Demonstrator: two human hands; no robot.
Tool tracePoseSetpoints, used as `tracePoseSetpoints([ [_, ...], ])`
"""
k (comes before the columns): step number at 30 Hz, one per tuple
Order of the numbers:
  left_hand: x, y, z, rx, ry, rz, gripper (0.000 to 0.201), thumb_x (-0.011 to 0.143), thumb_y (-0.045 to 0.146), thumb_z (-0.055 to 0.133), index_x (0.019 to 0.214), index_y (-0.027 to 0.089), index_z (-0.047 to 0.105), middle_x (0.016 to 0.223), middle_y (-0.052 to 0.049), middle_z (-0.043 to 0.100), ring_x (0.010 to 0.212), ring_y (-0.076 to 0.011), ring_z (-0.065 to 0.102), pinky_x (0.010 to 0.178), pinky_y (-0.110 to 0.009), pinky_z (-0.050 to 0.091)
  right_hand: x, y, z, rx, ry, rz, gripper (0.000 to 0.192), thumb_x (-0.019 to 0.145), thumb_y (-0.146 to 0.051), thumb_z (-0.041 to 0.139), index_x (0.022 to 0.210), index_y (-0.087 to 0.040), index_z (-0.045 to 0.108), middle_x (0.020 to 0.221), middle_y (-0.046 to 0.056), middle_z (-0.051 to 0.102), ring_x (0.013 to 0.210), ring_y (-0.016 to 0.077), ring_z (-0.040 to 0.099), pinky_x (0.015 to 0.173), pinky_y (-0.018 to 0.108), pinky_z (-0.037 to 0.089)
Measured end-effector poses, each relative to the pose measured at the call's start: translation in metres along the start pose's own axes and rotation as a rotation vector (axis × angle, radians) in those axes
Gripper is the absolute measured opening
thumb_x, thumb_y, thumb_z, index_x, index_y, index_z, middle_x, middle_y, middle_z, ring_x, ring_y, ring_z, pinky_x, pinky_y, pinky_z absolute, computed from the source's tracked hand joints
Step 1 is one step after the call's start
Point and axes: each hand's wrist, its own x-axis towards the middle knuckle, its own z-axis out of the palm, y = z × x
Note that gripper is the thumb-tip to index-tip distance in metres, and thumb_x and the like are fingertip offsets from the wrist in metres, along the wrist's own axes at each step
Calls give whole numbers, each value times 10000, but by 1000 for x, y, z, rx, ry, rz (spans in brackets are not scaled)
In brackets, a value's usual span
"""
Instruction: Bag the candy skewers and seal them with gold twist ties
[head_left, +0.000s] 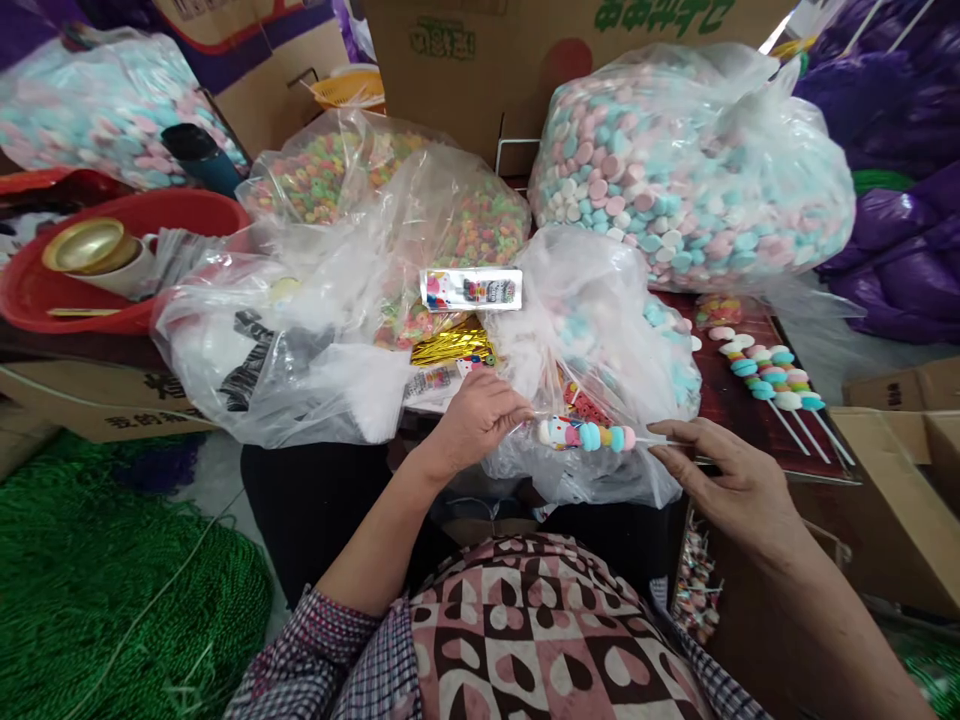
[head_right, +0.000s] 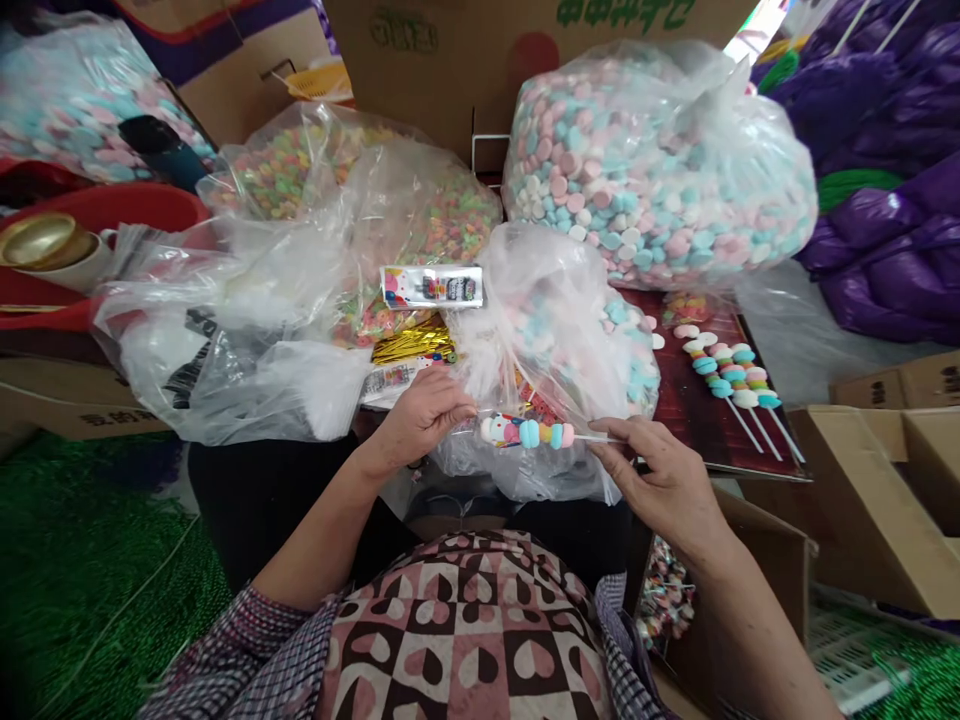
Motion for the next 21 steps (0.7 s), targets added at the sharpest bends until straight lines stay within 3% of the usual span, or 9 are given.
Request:
tracePoseSetpoints([
  [5,1,8,-9,-174,27,-103,400,990,471,466,826,171,672,723,-27,673,712,-146,581,743,-293,428,-1,-6,5,88,85,165,208,905,-432,632,839,-260,727,793,16,747,718,197,691,692,326,547],
  [8,1,10,-14,-216,26,-134,406,986,484,466,815,178,671,739,-29,686,719,-148,593,728,-288,438,0,-1,8,77,36,131,257,903,-475,614,829,-265,742,786,24,759,732,214,701,721,352,563],
  [15,-1,-2,-15,91,38,-77,395,965,496,496,828,211,732,780,-49,715,810,-195,583,854,-360,402,2,7,9,30,-115,68,352,924,-519,540,841,-246,747,757,46,747,694,210,689,657,335,553],
  [21,-1,2,-16,71,14,-15,317,959,441,540,901,211,750,816,-39,726,811,-180,603,885,-352,407,2,6,9,60,-79,100,281,906,-485,590,862,-256,747,739,25,735,666,195,677,644,319,541],
])
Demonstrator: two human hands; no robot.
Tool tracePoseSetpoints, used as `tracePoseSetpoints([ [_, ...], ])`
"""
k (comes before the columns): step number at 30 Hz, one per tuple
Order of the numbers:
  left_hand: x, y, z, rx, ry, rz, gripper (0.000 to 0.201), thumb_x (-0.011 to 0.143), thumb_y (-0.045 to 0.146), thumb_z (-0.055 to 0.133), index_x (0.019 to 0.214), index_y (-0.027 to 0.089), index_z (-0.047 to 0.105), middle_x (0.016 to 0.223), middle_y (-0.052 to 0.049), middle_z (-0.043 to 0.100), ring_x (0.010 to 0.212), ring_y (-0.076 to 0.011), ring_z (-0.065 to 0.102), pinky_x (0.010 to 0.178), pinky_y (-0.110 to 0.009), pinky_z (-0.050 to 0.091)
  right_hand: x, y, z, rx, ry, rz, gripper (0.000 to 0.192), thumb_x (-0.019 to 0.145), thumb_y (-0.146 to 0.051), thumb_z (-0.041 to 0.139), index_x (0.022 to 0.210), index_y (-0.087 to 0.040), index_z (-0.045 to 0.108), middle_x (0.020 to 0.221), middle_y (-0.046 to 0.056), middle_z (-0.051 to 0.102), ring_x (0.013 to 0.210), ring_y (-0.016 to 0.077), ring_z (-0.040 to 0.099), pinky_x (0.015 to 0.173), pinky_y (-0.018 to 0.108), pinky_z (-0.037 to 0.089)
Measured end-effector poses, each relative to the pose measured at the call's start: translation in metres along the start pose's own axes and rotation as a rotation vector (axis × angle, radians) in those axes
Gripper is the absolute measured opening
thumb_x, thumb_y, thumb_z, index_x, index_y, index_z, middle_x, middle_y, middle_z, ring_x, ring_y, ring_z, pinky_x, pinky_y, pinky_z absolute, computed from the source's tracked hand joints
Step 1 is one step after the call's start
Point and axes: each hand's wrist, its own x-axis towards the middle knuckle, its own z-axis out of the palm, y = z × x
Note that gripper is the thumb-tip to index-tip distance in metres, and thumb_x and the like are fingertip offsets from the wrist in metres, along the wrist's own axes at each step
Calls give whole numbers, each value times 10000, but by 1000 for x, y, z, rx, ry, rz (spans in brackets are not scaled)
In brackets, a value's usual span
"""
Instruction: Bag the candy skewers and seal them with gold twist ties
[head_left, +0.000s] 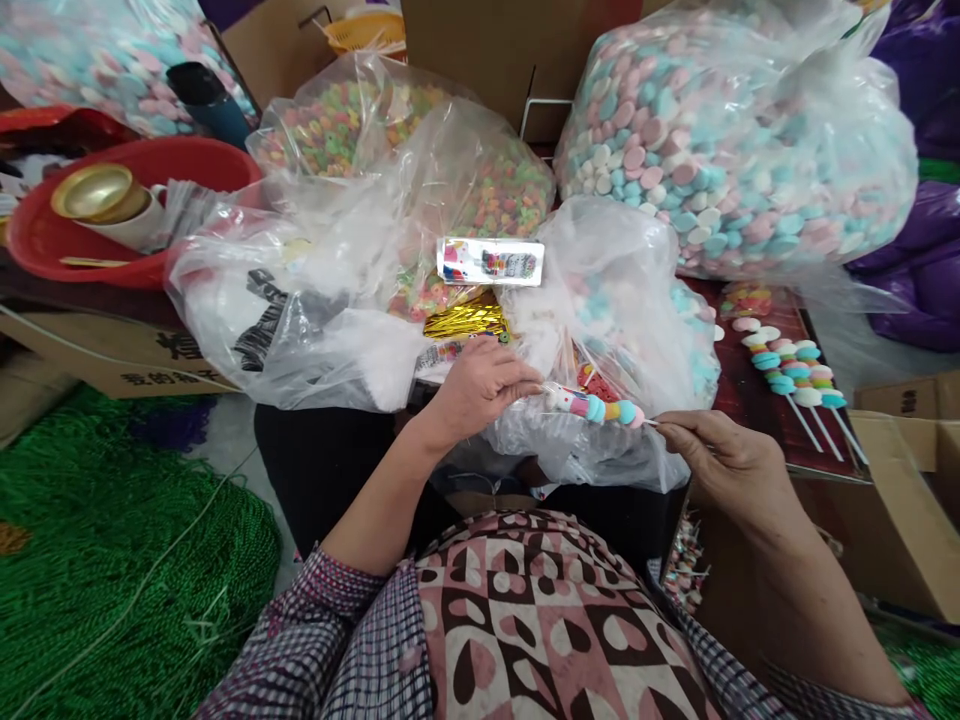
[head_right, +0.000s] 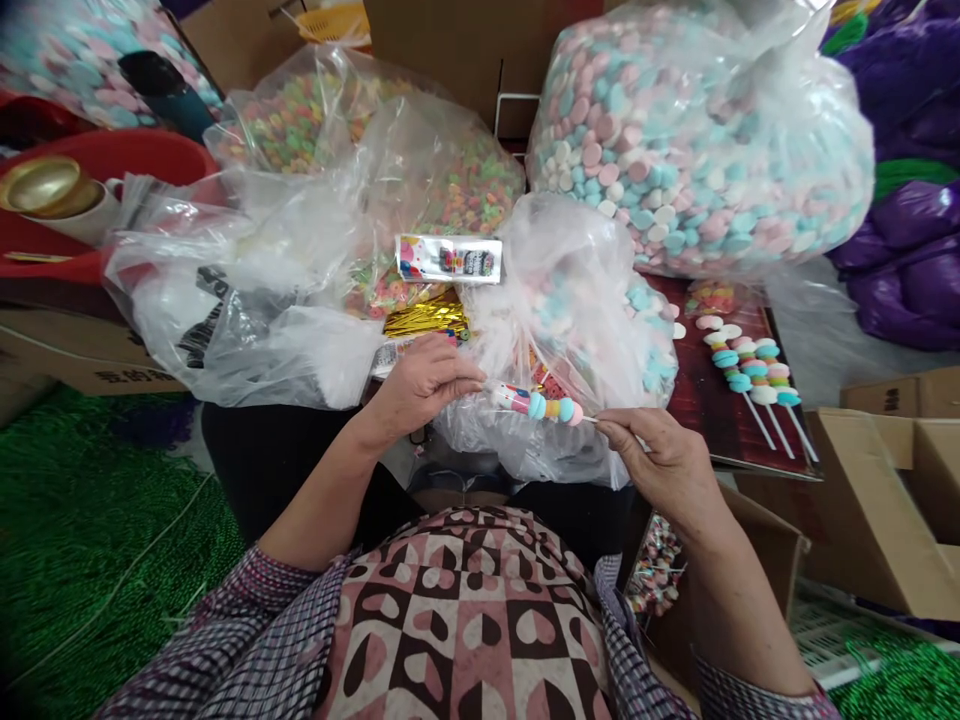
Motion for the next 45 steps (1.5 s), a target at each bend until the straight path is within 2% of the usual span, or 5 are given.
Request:
tracePoseSetpoints([
  [13,8,17,-13,-141,-532,-259,302,882,469,643,938,195,754,730,2,701,671,-166,604,581,-251,351,8,-22,-2,150,-53,9,260,874,-486,638,803,-260,745,722,25,732,635,182,650,624,312,531],
  [28,29,60,-24,576,-150,131,274,957,126,477,1148,152,671,1100,-121,713,1218,-291,590,1123,-564,358,18,-56,50,827,-214,462,391,835,-601,652,810,-211,640,458,-79,376,432,97,321,446,239,282],
  [34,15,89,-53,56,168,302,110,926,216,586,976,239,681,989,-20,736,1052,-202,673,1085,-435,447,44,-84,75,1165,-13,439,358,794,-573,721,772,-231,621,481,-74,408,473,107,372,543,266,426],
  [39,14,51,-49,-720,380,-355,312,866,492,670,991,208,637,866,-30,691,825,-155,650,795,-305,515,57,-96,77,1332,-22,365,355,770,-534,779,725,-205,655,436,-79,393,484,90,374,617,264,426],
  [45,39,39,-45,-1296,476,-409,408,774,511,763,1049,229,660,964,-42,724,913,-182,674,845,-320,513,47,-102,99,1242,-64,433,396,755,-563,787,776,-178,695,442,-76,411,454,70,350,523,246,290],
])
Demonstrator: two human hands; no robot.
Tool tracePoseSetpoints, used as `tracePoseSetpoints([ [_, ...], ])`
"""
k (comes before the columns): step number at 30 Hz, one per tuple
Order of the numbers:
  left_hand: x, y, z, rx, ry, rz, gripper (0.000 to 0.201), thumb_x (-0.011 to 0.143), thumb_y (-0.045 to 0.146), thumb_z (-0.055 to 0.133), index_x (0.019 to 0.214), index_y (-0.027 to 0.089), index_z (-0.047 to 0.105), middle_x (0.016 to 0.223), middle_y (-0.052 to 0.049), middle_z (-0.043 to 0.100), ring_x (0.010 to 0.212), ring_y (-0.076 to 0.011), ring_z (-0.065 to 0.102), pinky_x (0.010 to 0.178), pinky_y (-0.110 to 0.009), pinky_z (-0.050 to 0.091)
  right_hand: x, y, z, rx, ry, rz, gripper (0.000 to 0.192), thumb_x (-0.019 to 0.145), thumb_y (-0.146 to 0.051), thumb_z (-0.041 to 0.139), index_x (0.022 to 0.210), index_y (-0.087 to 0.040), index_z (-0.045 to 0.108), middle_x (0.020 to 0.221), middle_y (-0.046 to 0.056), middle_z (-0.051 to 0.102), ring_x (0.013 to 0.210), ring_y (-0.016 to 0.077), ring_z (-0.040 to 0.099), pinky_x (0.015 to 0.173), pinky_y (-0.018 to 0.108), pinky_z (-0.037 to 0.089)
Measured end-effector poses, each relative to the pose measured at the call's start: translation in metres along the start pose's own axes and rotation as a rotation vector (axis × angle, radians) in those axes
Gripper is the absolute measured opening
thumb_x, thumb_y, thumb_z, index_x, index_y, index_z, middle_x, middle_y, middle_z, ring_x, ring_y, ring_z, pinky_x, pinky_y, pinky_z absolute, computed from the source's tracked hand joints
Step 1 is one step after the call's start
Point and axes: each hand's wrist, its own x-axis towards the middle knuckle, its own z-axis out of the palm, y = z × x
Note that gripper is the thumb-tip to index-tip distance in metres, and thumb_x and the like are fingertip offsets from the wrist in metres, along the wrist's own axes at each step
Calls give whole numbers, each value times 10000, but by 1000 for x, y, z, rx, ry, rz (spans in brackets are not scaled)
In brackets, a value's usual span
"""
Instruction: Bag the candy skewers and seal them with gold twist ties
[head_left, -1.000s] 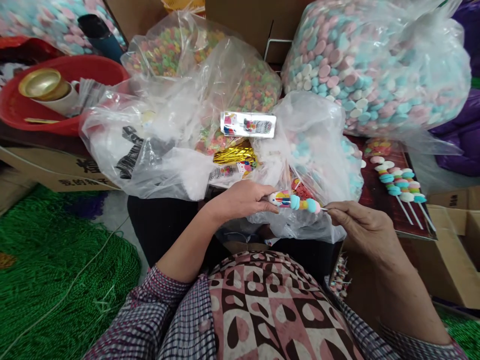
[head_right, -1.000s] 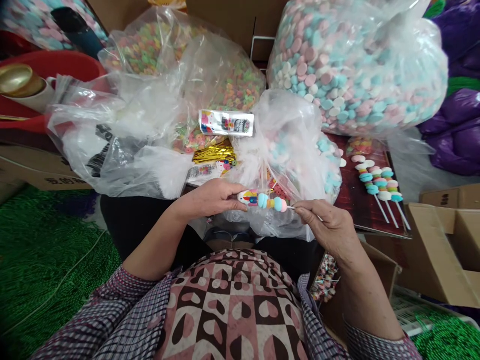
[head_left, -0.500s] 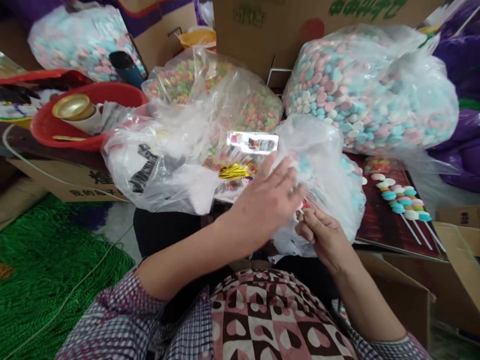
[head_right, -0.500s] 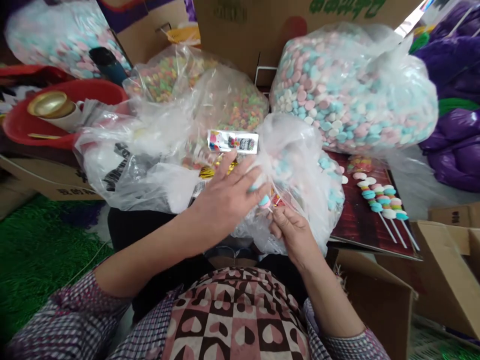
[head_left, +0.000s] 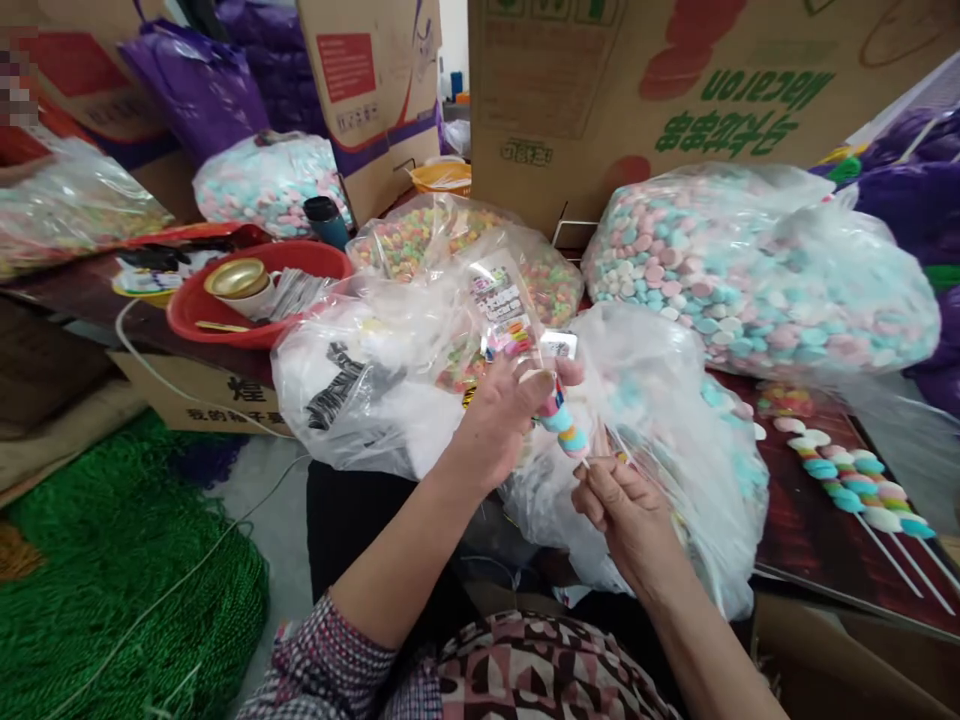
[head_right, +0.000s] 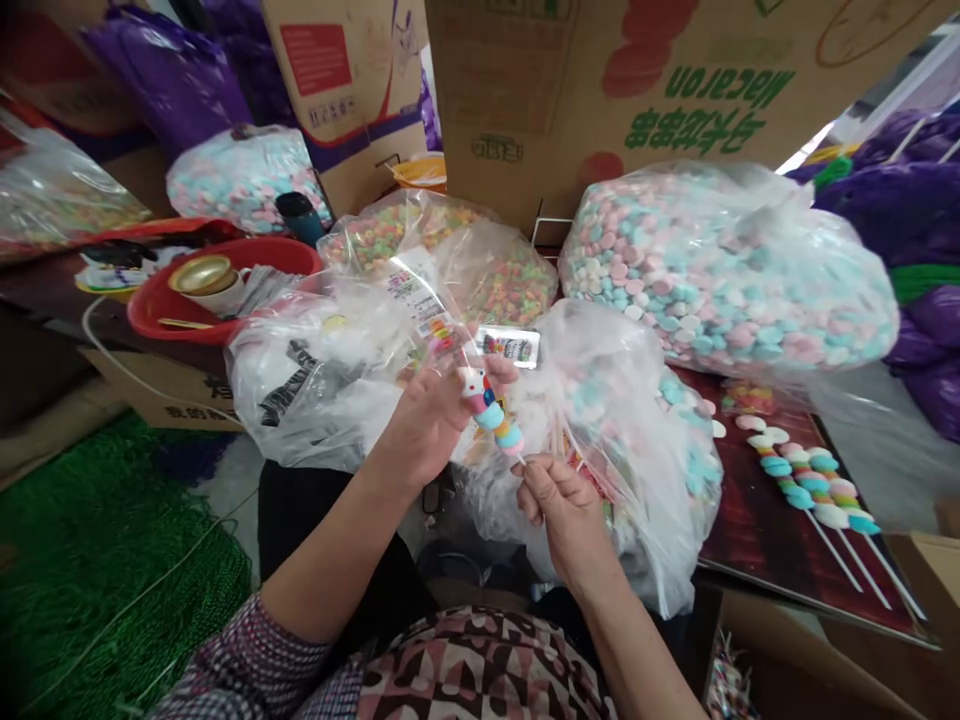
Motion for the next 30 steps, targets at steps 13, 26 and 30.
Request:
tracePoseSetpoints([
  [13,-1,-14,-19,-283,155,-138,352,771,487,759,906,185,640,669,34,595,657,-152,682,670,-285,524,-3,14,23,2,-125,122,368,823,-536,731,956,-198,673,490,-78,460,446,66,348,483,223,301],
  [26,3,-14,-26,-242,-9,-115,461,752,455,794,1127,230,648,1054,-69,735,1001,-230,699,834,-354,524,-2,17,-1,-411,255,-223,367,799,-539,714,894,-185,714,565,-39,530,503,102,441,478,250,364],
  [30,3,-19,-20,-376,121,-133,300,802,439,742,943,183,678,805,-19,704,872,-180,708,869,-348,524,-3,20,-4,-550,283,-306,319,790,-496,720,880,-190,730,673,-4,608,582,123,494,549,277,402],
])
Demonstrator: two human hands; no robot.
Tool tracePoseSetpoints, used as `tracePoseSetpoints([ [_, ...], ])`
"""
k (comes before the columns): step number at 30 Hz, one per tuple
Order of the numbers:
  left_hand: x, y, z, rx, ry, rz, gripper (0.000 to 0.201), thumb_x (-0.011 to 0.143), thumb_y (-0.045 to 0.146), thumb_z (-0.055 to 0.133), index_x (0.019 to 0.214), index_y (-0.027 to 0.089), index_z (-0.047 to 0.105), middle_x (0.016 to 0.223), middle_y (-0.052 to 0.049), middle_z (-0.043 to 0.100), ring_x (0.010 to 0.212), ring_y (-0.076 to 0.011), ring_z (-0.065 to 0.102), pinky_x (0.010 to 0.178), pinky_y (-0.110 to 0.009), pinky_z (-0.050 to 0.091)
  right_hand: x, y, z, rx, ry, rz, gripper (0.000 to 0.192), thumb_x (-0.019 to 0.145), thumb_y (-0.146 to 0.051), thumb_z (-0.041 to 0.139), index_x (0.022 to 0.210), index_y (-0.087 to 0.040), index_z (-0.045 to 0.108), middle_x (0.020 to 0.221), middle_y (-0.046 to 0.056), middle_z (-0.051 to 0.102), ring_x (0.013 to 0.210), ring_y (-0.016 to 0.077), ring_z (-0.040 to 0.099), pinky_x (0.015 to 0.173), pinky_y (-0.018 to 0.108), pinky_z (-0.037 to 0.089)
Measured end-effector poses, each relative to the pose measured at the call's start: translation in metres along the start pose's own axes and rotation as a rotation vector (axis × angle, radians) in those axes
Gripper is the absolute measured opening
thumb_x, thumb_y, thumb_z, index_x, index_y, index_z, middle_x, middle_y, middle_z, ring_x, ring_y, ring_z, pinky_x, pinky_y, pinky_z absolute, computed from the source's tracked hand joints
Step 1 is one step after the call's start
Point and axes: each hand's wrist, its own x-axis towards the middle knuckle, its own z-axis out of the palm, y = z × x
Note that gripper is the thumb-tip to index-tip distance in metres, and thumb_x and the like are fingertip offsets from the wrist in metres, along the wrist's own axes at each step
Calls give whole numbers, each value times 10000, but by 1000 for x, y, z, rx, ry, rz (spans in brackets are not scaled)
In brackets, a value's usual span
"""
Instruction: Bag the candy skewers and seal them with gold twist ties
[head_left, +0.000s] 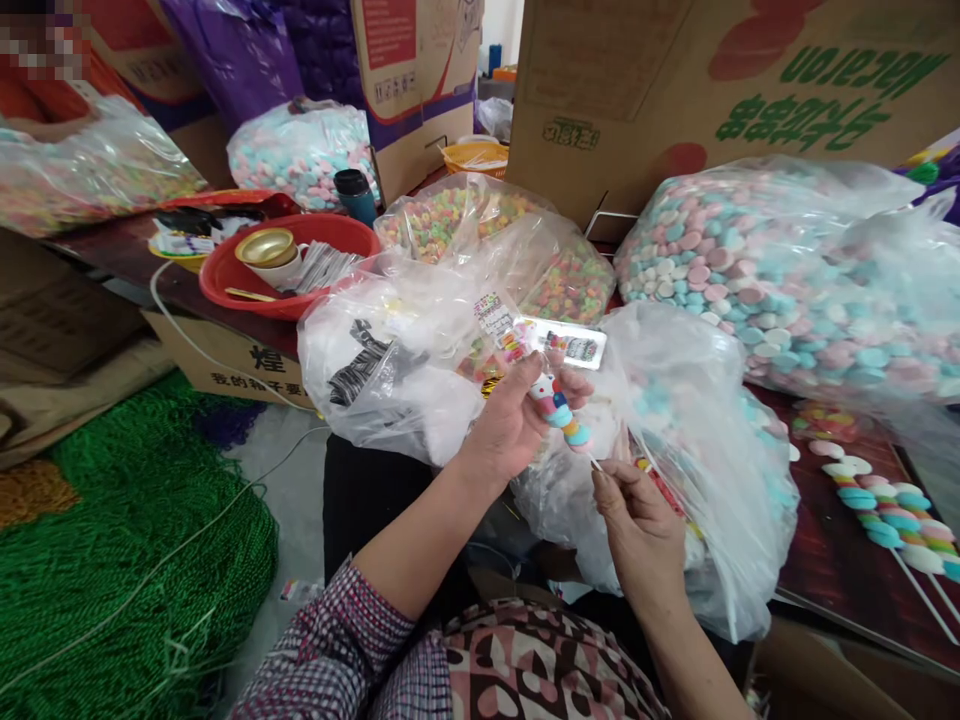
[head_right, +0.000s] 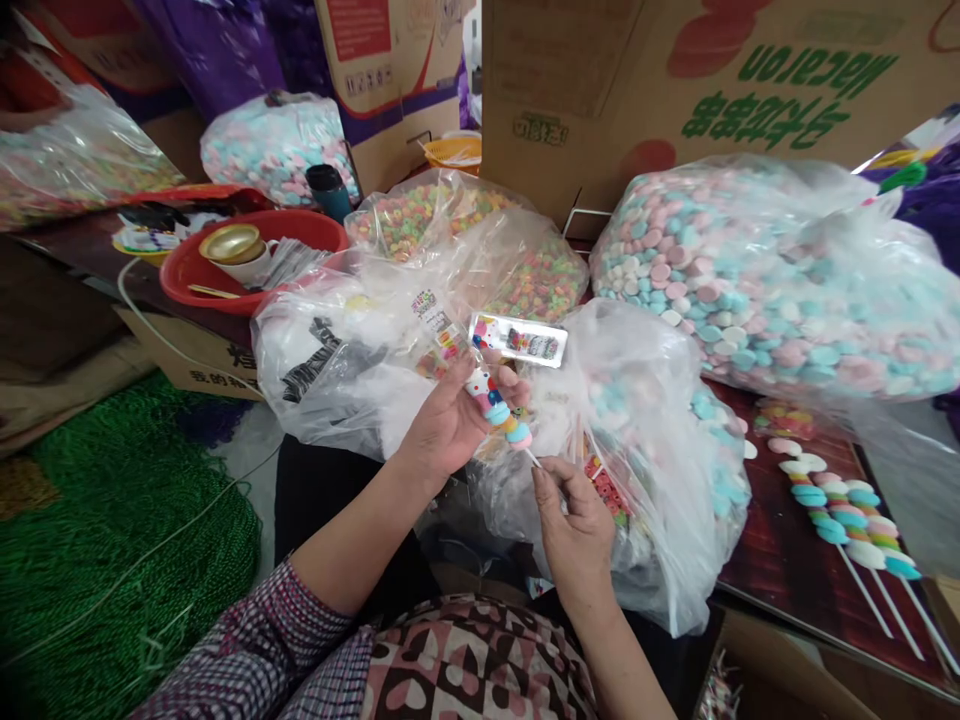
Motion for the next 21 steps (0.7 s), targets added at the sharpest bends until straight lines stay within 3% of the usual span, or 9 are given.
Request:
tracePoseSetpoints([
  [4,0,-3,2,-31,25,7,241,819,398,705,766,170,650,693,-2,664,752,-166,698,834,-356,535,-5,2,1,54,-58,85,350,830,-534,685,886,-190,718,554,-37,515,513,116,439,500,267,343],
  [9,0,2,0,16,-10,17,256,793,419,703,734,178,641,647,-4,638,778,-192,709,735,-318,526,-10,-6,10,481,-360,410,381,819,-565,711,817,-187,666,434,-112,299,398,60,237,444,238,260],
  [14,-5,-3,1,173,-82,25,320,802,500,688,755,186,649,654,-16,624,755,-194,691,695,-302,505,-9,-21,16,687,-569,544,347,822,-526,728,766,-197,633,394,-133,255,349,42,159,406,224,267],
  [18,-7,-11,1,336,-93,-14,357,831,511,667,685,186,647,667,-35,620,745,-191,668,696,-307,485,-6,-26,18,684,-487,516,339,830,-527,724,815,-196,650,420,-124,300,375,43,195,443,221,300],
  [21,-6,-10,0,299,-70,37,343,832,486,680,678,184,628,666,-10,605,716,-169,656,769,-321,501,-7,-16,14,534,-385,400,357,793,-514,769,945,-201,691,504,-78,470,451,69,358,492,228,331],
])
